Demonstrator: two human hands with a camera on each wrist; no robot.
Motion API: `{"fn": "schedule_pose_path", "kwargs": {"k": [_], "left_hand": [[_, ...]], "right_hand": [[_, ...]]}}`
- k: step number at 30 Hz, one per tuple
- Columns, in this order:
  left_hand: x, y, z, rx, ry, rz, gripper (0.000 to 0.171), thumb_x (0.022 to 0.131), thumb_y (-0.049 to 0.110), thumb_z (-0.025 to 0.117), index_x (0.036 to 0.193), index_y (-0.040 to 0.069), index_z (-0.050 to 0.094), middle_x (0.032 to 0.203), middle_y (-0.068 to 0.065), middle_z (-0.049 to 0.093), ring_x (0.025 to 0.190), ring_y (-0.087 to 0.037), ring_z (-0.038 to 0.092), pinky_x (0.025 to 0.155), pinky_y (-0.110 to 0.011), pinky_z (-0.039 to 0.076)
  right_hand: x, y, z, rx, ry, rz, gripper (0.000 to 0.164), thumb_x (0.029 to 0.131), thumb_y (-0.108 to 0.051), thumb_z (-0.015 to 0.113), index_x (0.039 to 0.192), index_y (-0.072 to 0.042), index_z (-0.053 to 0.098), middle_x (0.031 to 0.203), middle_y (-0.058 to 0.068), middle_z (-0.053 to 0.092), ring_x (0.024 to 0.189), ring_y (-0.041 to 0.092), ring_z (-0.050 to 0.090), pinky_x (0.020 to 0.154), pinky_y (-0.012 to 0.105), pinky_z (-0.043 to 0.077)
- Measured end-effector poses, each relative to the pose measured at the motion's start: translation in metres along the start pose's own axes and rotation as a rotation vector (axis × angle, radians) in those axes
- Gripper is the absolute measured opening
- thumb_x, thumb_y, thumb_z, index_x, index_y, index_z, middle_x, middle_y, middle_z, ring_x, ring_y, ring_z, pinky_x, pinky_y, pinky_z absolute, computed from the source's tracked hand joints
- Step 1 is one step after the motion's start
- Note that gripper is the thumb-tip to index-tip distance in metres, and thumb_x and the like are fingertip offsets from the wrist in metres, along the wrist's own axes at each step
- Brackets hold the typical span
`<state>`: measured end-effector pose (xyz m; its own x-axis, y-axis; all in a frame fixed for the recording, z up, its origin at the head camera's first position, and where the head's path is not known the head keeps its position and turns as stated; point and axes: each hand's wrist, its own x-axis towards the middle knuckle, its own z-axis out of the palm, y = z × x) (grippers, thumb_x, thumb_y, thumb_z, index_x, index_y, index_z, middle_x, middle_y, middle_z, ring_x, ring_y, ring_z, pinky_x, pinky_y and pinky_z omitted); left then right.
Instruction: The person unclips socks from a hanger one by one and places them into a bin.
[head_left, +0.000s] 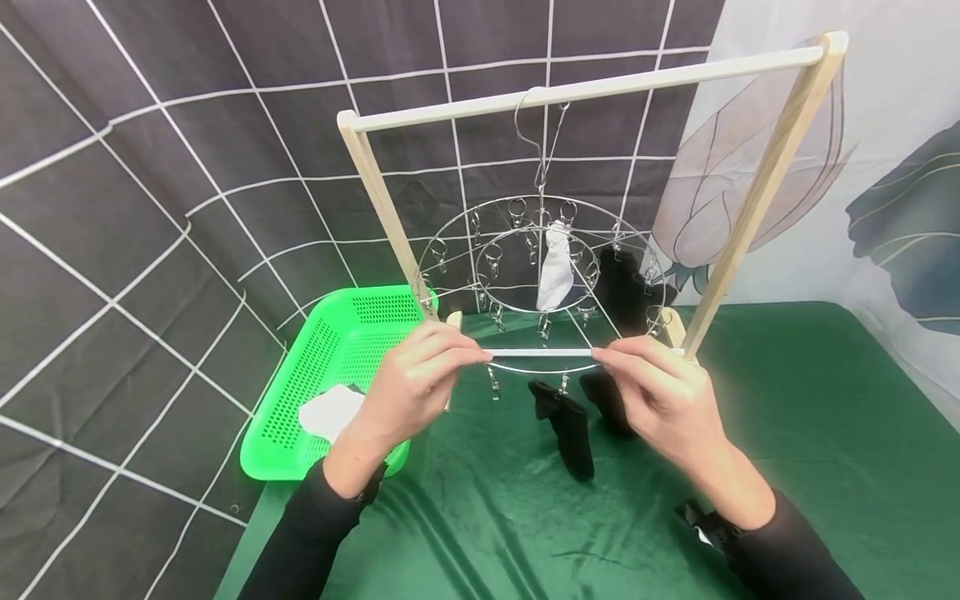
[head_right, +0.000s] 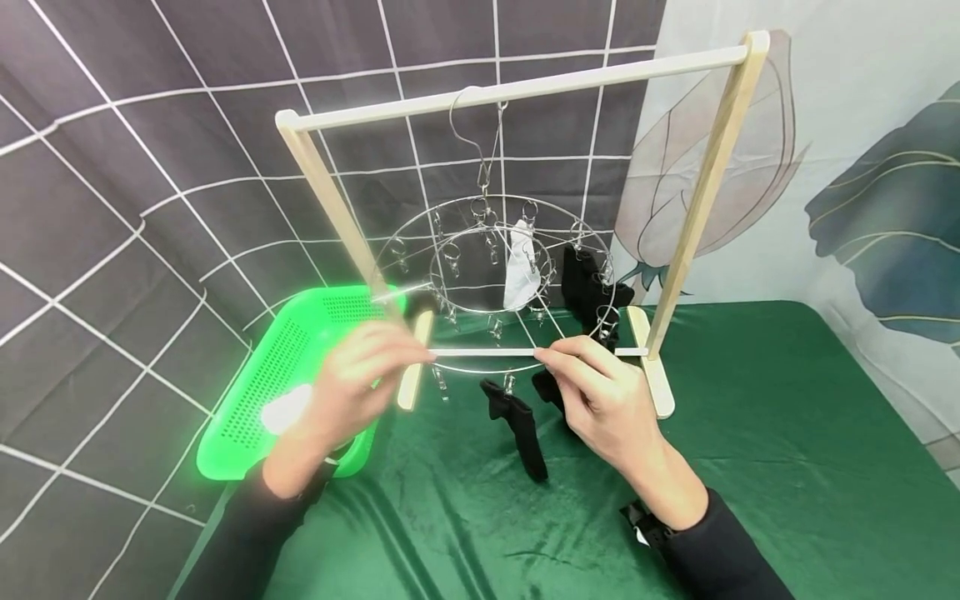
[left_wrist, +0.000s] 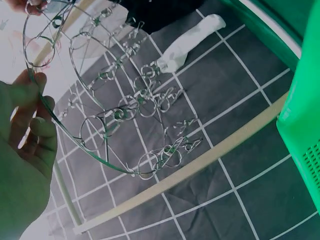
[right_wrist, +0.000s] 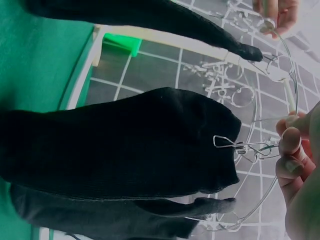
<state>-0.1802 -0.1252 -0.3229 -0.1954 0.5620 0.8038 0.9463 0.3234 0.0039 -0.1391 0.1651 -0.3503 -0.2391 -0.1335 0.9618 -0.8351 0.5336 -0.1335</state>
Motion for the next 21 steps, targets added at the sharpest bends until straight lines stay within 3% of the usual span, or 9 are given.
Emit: {"fn": "schedule_pose_path", "kwargs": {"k": [3, 6, 8, 9, 11, 14, 17, 19, 21], "left_hand": [[0.004, 0.006, -0.003, 0.007, 0.011, 0.016, 0.023, 0.083, -0.003, 0.06, 0.101, 0.006, 0.072, 0.096, -0.003, 0.069, 0.093, -0.021, 0.063, 0.088, -0.032, 0.05], [0.011, 0.016, -0.005, -0.031, 0.081, 0.106, 0.021, 0.081, -0.002, 0.06, 0.099, 0.002, 0.071, 0.094, -0.006, 0.069, 0.089, -0.021, 0.064, 0.085, -0.031, 0.052], [0.01, 0.022, -0.002, -0.116, 0.114, 0.175, 0.017, 0.081, -0.001, 0.059, 0.094, 0.0, 0.07, 0.089, -0.007, 0.069, 0.083, -0.02, 0.065, 0.08, -0.029, 0.053], [0.007, 0.024, 0.002, -0.166, 0.108, 0.205, 0.015, 0.082, 0.001, 0.058, 0.09, 0.001, 0.07, 0.086, -0.006, 0.069, 0.079, -0.017, 0.066, 0.078, -0.026, 0.054], [-0.008, 0.026, 0.013, -0.262, 0.034, 0.216, 0.012, 0.084, 0.006, 0.058, 0.085, 0.005, 0.07, 0.08, -0.001, 0.068, 0.074, -0.01, 0.065, 0.073, -0.021, 0.053], [-0.038, 0.027, 0.036, -0.354, -0.199, 0.07, 0.014, 0.091, 0.019, 0.059, 0.082, 0.018, 0.07, 0.075, 0.013, 0.064, 0.065, 0.002, 0.057, 0.066, -0.01, 0.046], [-0.064, 0.024, 0.061, -0.382, -0.412, -0.217, 0.012, 0.093, 0.035, 0.059, 0.09, 0.025, 0.067, 0.079, 0.019, 0.061, 0.064, 0.005, 0.052, 0.059, -0.009, 0.041], [-0.076, 0.02, 0.077, -0.406, -0.489, -0.417, 0.023, 0.092, 0.045, 0.058, 0.106, 0.027, 0.064, 0.091, 0.018, 0.063, 0.066, 0.002, 0.052, 0.055, -0.012, 0.041], [-0.081, 0.018, 0.09, -0.468, -0.499, -0.586, 0.042, 0.089, 0.052, 0.058, 0.123, 0.027, 0.056, 0.106, 0.013, 0.063, 0.063, -0.003, 0.054, 0.051, -0.017, 0.044]], "right_hand": [[-0.004, 0.002, 0.001, -0.011, 0.003, -0.001, 0.021, 0.082, -0.001, 0.061, 0.093, -0.008, 0.077, 0.082, 0.007, 0.069, 0.068, 0.02, 0.059, 0.058, 0.027, 0.04], [-0.005, 0.001, 0.002, -0.022, 0.01, -0.007, 0.021, 0.082, -0.001, 0.061, 0.093, -0.009, 0.077, 0.082, 0.006, 0.069, 0.068, 0.02, 0.06, 0.058, 0.029, 0.041], [-0.004, -0.001, 0.003, -0.026, 0.016, -0.016, 0.021, 0.082, -0.001, 0.06, 0.092, -0.008, 0.077, 0.081, 0.006, 0.069, 0.067, 0.02, 0.06, 0.058, 0.029, 0.041], [-0.003, -0.002, 0.003, -0.027, 0.018, -0.02, 0.021, 0.082, -0.001, 0.059, 0.092, -0.008, 0.077, 0.08, 0.007, 0.069, 0.066, 0.02, 0.06, 0.057, 0.029, 0.041], [-0.002, -0.003, 0.004, -0.031, 0.025, -0.029, 0.022, 0.082, -0.001, 0.059, 0.092, -0.007, 0.077, 0.08, 0.007, 0.068, 0.065, 0.02, 0.059, 0.057, 0.029, 0.042], [-0.001, -0.004, 0.005, -0.035, 0.03, -0.035, 0.023, 0.081, 0.0, 0.059, 0.093, -0.008, 0.077, 0.08, 0.006, 0.068, 0.065, 0.02, 0.059, 0.057, 0.029, 0.041], [-0.001, -0.005, 0.007, -0.04, 0.037, -0.036, 0.023, 0.081, 0.0, 0.06, 0.093, -0.008, 0.077, 0.08, 0.005, 0.069, 0.066, 0.02, 0.06, 0.061, 0.03, 0.043], [-0.001, -0.006, 0.007, -0.041, 0.032, -0.032, 0.023, 0.081, 0.0, 0.06, 0.094, -0.009, 0.077, 0.082, 0.005, 0.069, 0.068, 0.021, 0.061, 0.064, 0.03, 0.045], [-0.001, -0.008, 0.007, -0.038, 0.021, -0.029, 0.023, 0.082, -0.001, 0.059, 0.095, -0.008, 0.077, 0.083, 0.006, 0.069, 0.069, 0.021, 0.062, 0.065, 0.029, 0.045]]}}
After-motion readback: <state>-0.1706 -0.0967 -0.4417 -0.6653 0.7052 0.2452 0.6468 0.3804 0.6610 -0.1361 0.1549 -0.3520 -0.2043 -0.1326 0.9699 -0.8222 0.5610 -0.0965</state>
